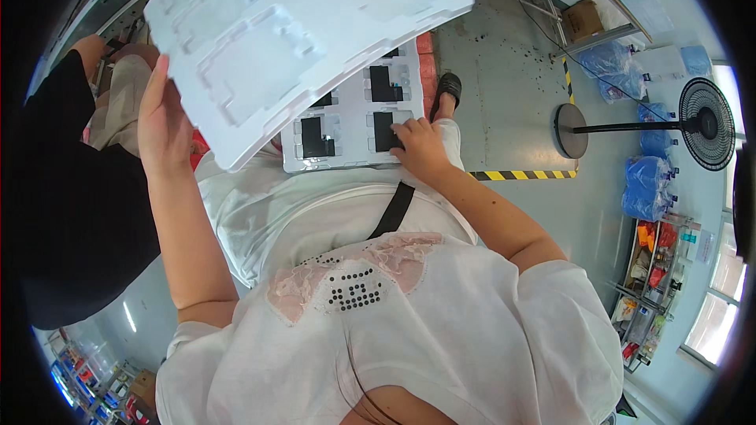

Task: Picking up black plastic components from a conveyor belt and placing them into white plastic sorting trays.

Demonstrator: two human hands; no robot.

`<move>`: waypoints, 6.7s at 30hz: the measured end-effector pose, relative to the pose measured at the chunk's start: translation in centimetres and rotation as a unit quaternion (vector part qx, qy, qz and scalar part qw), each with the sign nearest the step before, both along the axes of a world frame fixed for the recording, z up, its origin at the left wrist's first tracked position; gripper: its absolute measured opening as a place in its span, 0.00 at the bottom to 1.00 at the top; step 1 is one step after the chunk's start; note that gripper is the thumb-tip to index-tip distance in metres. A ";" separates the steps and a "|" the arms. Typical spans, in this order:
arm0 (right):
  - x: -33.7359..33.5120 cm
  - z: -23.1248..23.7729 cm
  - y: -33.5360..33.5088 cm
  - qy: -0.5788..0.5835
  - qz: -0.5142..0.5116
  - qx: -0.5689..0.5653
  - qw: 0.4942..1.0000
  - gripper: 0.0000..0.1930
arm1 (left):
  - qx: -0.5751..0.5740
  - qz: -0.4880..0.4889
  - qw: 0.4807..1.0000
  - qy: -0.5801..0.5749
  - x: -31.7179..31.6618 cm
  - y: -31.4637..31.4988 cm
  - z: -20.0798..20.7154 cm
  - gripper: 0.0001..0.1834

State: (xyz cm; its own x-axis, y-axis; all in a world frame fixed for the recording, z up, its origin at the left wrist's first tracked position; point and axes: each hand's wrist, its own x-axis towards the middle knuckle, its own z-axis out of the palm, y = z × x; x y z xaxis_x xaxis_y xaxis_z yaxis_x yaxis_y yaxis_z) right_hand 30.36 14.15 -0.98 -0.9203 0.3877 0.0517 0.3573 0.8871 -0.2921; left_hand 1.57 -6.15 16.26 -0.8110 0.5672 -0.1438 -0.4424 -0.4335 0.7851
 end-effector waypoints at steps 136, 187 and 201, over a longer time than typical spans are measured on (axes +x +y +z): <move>-11.1 -1.1 9.9 0.072 0.056 0.044 0.995 0.17 | -0.331 -0.237 0.731 0.548 -8.7 17.7 -19.4 0.12; -28.7 19.0 33.3 0.365 -0.239 -0.031 0.899 0.24 | -0.440 -0.046 0.562 0.699 -3.7 16.3 -17.6 0.24; -4.7 19.2 19.2 0.409 -0.157 -0.528 0.728 0.16 | -0.231 0.028 0.754 0.614 -2.8 29.3 4.2 0.11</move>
State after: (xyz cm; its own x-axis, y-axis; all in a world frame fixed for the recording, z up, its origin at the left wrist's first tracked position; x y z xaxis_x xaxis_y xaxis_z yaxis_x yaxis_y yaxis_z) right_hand 25.66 33.32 18.20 -0.6072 0.7927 0.0538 -0.1821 -0.0729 -0.9806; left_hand -1.20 23.16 20.47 -0.5140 0.6461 0.5642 0.7507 0.0206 0.6603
